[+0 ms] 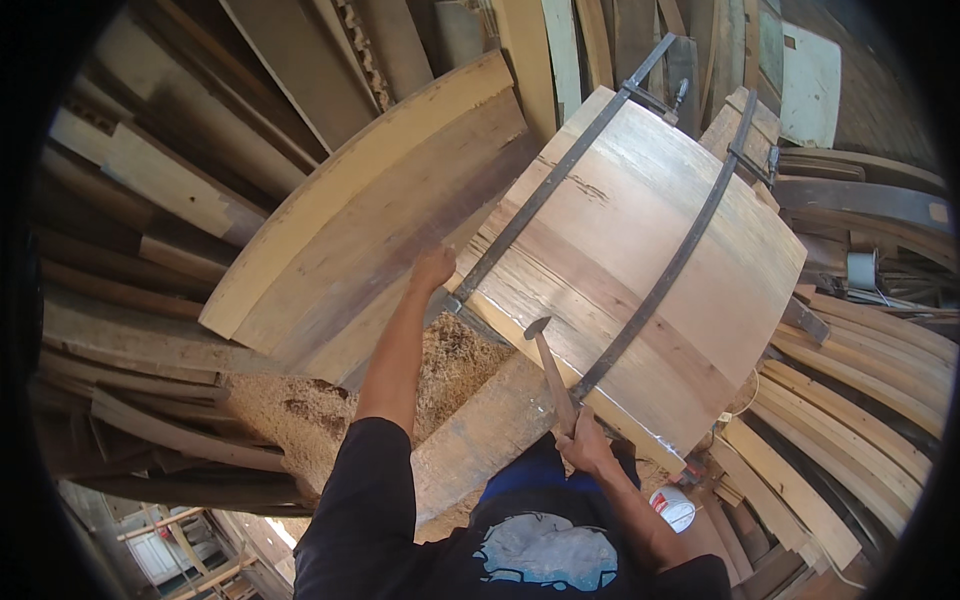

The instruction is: The person hammers a wood strip between two clamped wood panels and then tightens the clamps by hand.

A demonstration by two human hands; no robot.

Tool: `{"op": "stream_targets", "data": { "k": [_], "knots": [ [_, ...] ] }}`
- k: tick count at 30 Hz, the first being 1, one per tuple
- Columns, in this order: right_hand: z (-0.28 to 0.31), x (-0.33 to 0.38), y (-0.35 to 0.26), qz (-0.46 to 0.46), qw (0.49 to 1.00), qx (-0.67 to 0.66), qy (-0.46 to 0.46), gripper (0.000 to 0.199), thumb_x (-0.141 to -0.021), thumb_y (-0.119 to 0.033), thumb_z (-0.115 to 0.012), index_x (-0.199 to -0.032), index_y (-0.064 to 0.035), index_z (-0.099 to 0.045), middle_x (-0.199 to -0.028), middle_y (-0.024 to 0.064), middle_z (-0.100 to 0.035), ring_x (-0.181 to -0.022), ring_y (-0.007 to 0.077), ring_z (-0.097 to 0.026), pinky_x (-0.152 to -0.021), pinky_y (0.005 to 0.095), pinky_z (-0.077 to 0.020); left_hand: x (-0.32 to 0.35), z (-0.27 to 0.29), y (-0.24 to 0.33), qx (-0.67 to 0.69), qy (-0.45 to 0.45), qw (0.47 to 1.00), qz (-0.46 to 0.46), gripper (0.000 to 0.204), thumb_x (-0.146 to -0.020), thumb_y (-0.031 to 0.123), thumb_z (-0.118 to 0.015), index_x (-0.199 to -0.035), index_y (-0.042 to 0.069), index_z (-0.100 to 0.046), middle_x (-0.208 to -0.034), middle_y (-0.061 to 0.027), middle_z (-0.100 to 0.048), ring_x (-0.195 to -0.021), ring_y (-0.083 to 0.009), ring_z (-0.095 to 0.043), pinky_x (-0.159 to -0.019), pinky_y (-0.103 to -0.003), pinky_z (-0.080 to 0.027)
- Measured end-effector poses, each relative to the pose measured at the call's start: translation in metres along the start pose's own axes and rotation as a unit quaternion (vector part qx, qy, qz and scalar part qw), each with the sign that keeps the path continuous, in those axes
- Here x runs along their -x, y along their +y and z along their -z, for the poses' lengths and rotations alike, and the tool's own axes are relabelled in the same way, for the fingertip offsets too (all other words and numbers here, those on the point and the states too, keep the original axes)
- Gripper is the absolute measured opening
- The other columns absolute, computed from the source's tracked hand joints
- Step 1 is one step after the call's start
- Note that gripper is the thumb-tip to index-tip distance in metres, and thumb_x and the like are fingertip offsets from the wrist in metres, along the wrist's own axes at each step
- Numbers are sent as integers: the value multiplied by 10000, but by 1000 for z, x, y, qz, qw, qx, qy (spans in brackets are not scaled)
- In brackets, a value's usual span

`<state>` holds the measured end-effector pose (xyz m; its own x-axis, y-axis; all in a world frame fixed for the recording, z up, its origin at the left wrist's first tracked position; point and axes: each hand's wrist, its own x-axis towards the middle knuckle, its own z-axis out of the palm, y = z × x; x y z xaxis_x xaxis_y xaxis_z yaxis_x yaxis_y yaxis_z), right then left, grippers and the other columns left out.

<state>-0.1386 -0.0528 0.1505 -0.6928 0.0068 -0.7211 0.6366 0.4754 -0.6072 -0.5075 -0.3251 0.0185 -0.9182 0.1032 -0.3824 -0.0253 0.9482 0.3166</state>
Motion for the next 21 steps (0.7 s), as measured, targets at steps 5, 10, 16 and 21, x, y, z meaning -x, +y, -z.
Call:
{"op": "stream_targets", "data": {
  "k": [5, 10, 16, 21],
  "knots": [
    [-32, -9, -17, -30, 997, -58, 36, 440, -812, -165, -646, -1118, 63, -426, -906, 305, -623, -887, 449, -650, -797, 471, -496, -16, -21, -1, -21, -123, 991, -41, 633, -1010, 417, -258, -1131, -62, -654, -1192, -328, -590, -1205, -456, -507, -1075, -482, -352],
    [-51, -25, -35, 56, 986, -54, 145, 531, -876, -113, -558, -1370, -36, -378, -932, 282, -632, -872, 466, -638, -796, 487, -493, 1, -7, 10, -37, -113, 991, -66, 667, -1018, 467, -226, -1149, -21, -662, -1206, -319, -589, -1196, -462, -510, -1072, -493, -351],
    [-65, -45, -48, 110, 983, -22, 143, 549, -917, -152, -541, -1420, -34, -355, -1093, 305, -616, -978, 470, -618, -831, 491, -485, 0, -16, 7, -23, -68, 997, 6, 705, -1011, 517, -216, -1154, -8, -666, -1211, -301, -596, -1192, -454, -521, -1063, -490, -363],
    [-70, -49, -56, 112, 977, -67, 166, 506, -933, -192, -538, -1390, -22, -405, -1058, 307, -624, -942, 476, -622, -823, 489, -486, 1, -13, 3, -5, -39, 999, -9, 730, -1016, 505, -202, -1050, -35, -692, -1111, -329, -621, -1111, -483, -556, -1020, -510, -388]
  ]
}}
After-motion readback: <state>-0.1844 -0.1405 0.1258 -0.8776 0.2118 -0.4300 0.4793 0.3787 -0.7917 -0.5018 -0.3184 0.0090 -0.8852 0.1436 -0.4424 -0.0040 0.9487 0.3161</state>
